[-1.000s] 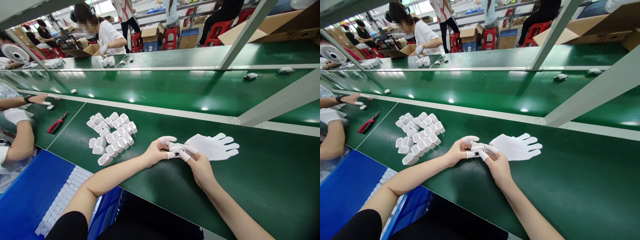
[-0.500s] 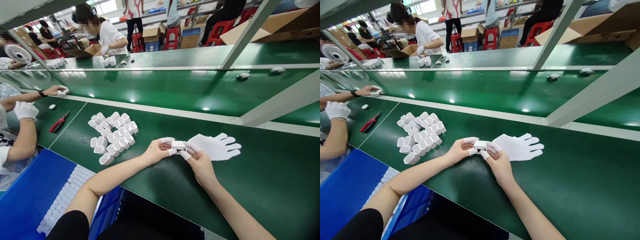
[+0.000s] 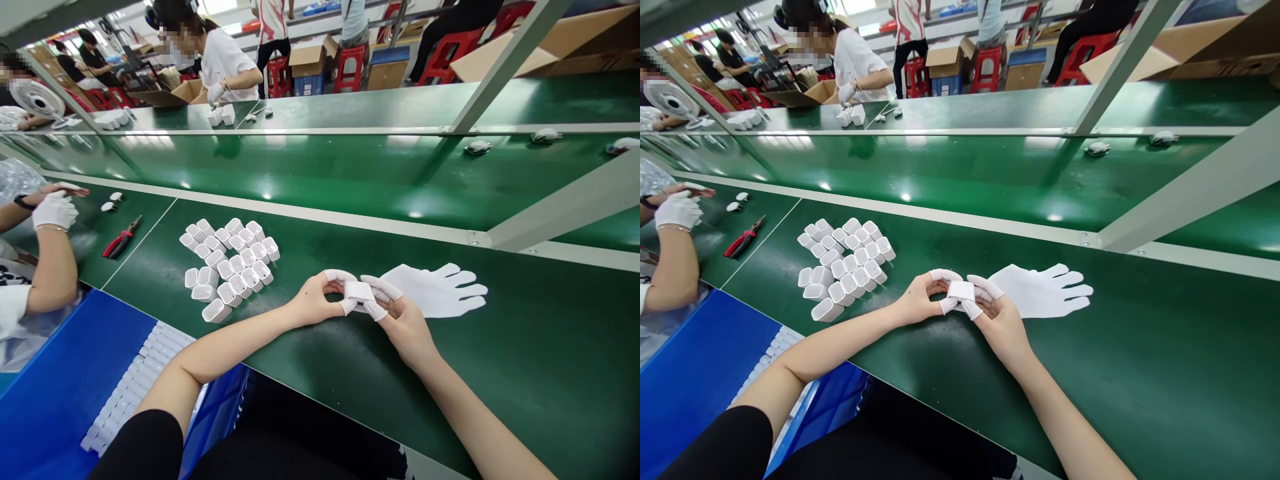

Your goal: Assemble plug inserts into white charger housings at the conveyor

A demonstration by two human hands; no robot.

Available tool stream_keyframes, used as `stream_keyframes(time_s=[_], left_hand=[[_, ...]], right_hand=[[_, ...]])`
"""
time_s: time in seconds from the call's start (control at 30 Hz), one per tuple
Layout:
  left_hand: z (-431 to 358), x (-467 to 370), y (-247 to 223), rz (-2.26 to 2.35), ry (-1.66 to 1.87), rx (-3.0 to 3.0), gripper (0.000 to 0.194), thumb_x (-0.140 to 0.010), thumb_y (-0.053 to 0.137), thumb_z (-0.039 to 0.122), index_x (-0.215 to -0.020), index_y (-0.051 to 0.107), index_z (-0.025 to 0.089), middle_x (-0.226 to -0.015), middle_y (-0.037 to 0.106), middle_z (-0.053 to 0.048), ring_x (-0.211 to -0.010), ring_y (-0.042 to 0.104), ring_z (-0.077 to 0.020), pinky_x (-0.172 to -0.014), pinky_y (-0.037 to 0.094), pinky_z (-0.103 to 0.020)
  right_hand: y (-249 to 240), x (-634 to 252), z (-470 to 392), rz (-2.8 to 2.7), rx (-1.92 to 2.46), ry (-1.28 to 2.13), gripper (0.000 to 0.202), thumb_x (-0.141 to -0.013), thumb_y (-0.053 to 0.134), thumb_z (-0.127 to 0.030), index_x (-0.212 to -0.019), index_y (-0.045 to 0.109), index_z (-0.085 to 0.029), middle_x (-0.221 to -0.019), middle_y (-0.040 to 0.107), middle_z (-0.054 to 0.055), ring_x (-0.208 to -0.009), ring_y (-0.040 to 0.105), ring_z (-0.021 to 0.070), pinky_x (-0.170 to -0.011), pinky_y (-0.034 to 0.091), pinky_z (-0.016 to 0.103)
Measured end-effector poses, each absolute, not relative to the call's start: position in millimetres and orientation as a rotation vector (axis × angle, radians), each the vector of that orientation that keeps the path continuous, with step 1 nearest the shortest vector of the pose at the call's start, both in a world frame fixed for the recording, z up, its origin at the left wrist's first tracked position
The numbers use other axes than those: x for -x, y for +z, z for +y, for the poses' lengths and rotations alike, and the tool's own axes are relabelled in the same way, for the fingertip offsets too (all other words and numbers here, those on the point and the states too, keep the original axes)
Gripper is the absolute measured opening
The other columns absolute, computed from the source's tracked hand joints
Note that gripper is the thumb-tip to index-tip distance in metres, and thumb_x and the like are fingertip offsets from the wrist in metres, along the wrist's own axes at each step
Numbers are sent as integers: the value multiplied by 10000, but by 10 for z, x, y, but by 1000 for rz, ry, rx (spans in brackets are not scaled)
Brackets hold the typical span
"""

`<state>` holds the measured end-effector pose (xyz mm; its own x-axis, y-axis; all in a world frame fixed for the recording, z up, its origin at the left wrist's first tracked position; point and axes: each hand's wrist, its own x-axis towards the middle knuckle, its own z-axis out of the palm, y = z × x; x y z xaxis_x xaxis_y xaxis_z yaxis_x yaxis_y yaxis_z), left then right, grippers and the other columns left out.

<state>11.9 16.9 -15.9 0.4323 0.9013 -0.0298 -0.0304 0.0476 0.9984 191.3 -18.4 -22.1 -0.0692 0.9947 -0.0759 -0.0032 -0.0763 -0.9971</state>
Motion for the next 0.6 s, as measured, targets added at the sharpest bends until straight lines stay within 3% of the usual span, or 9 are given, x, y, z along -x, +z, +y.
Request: stream_keyframes(time_s=[0.13,0.27,0.37,0.47,0.6], left_hand=[[118,-96,-123,762,880,-1403,488,-704,764,258,-1148,586,159,-1057,629,-82,-969,631,-181,-961,504,-369],[43,-72,8,631,994,-1602,491,-698,767,293,-1144,594,182,-1065,585,-73,-873,634,-146,-822,559,-296],[-20,-44,107,481,1138,-1890,522,-681,768,305,-1160,584,205,-794,604,-9,-738,606,-133,-700,553,-271],[-64,-5,143,368,1225,-2097,566,-675,761,333,-1190,562,207,-524,493,61,-666,580,-148,-698,542,-286],[-71,67,127,417,1145,-2382,445,-739,689,488,-1109,602,255,-808,663,-14,-768,654,-132,-722,555,-228]], right_hand=[[-194,-1977,-237,-1416,1260,1097,463,-723,769,-399,-1118,647,-191,-1066,700,90,-976,676,271,-874,573,394],[-96,-2057,-329,-1740,1190,622,424,-753,736,-374,-1133,642,-213,-1013,714,70,-894,694,267,-793,586,367],[20,-2074,-420,-1894,1018,389,431,-788,723,-427,-1164,634,-237,-979,720,66,-833,705,260,-727,589,330],[128,-2043,-496,-1914,842,368,448,-858,654,-475,-1242,588,-254,-950,720,65,-802,710,247,-697,597,317],[194,-2076,-524,-1985,711,229,601,-899,633,-363,-1426,397,-200,-1057,700,108,-919,698,256,-809,602,363]])
